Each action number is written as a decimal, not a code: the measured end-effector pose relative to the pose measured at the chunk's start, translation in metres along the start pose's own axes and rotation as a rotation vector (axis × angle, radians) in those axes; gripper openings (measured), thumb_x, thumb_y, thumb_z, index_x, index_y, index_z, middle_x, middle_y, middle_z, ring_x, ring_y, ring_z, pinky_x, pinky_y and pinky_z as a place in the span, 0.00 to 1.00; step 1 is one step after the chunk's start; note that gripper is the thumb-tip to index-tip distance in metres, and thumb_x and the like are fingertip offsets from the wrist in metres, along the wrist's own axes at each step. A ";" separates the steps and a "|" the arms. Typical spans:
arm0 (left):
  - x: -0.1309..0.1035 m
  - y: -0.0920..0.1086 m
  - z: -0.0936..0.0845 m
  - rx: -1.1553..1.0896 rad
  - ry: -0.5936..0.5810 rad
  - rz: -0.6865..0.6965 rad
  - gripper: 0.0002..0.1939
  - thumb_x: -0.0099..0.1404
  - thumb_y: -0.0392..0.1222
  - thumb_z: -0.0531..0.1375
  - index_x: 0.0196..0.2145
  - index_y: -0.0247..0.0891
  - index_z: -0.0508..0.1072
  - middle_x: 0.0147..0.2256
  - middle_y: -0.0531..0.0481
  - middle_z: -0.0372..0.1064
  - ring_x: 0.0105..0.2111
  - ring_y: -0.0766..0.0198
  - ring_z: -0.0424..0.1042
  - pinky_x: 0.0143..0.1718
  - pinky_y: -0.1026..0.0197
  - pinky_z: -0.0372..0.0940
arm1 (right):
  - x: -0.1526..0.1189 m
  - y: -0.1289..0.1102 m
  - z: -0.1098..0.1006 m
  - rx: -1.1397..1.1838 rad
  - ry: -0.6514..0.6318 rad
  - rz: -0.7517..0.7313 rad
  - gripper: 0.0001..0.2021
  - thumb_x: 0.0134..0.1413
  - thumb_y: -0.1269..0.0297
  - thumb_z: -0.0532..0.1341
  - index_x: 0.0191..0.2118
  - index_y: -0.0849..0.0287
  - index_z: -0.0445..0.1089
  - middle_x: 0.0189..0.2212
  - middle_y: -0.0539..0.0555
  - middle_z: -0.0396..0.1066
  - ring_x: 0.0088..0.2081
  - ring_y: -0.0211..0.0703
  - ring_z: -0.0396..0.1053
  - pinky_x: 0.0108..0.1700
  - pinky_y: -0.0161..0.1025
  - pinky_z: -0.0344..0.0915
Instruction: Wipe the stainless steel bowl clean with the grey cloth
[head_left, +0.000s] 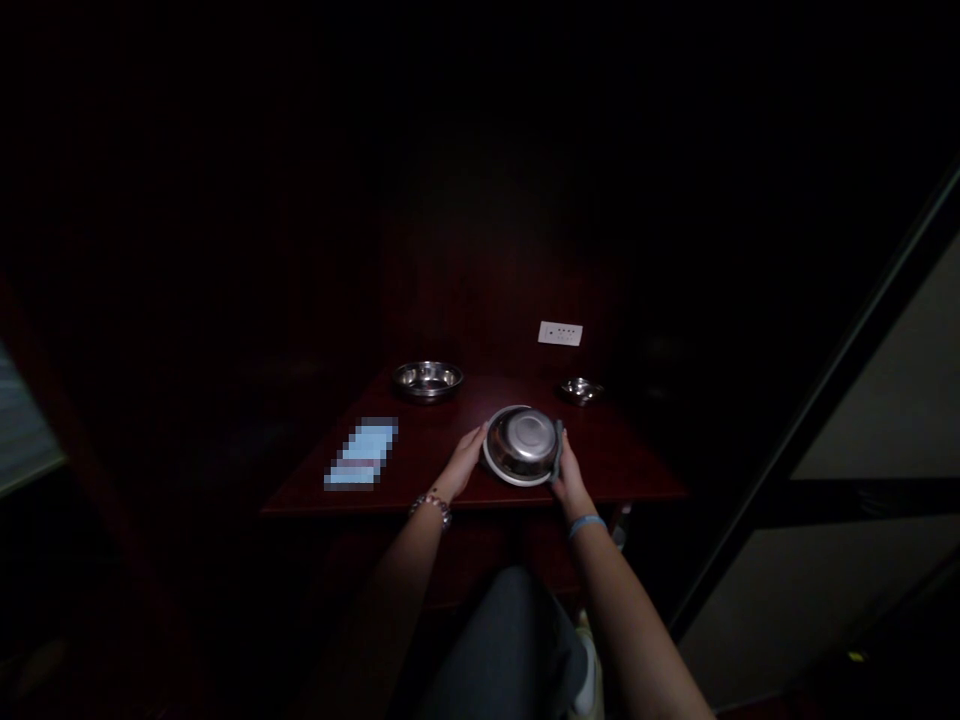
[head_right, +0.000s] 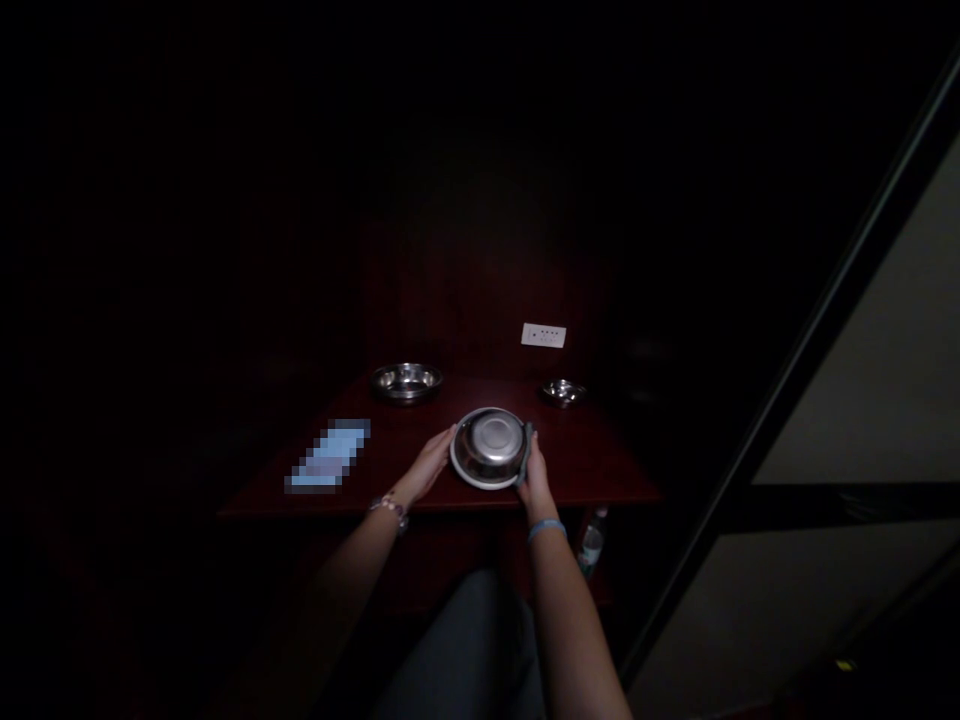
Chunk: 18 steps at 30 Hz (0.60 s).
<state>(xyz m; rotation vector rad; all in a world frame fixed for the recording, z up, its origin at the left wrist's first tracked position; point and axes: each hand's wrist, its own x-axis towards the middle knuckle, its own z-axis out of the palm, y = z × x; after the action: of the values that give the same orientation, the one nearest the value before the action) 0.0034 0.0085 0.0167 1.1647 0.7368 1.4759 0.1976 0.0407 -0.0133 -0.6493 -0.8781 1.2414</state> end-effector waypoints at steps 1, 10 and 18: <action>-0.001 0.002 0.001 0.009 -0.003 -0.015 0.28 0.57 0.61 0.68 0.47 0.38 0.81 0.51 0.41 0.79 0.56 0.47 0.72 0.61 0.48 0.61 | 0.001 0.001 -0.001 0.013 0.020 0.001 0.27 0.60 0.38 0.57 0.47 0.56 0.76 0.46 0.55 0.81 0.60 0.50 0.72 0.65 0.50 0.64; 0.002 -0.007 -0.002 0.021 0.109 -0.026 0.17 0.60 0.53 0.68 0.41 0.39 0.80 0.44 0.40 0.79 0.53 0.51 0.73 0.58 0.51 0.63 | 0.003 0.004 0.000 0.051 0.091 0.019 0.24 0.64 0.43 0.56 0.51 0.57 0.76 0.49 0.54 0.80 0.56 0.47 0.75 0.65 0.49 0.64; 0.008 -0.014 -0.006 -0.033 0.107 0.031 0.26 0.55 0.61 0.69 0.40 0.36 0.81 0.45 0.41 0.80 0.49 0.51 0.74 0.57 0.50 0.63 | 0.005 0.009 0.003 0.022 0.096 -0.085 0.22 0.63 0.46 0.60 0.50 0.59 0.76 0.50 0.53 0.80 0.55 0.42 0.75 0.65 0.44 0.63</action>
<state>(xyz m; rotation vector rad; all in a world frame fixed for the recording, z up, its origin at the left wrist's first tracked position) 0.0037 0.0207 0.0042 1.0832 0.7672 1.5805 0.1911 0.0473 -0.0182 -0.6425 -0.8032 1.1335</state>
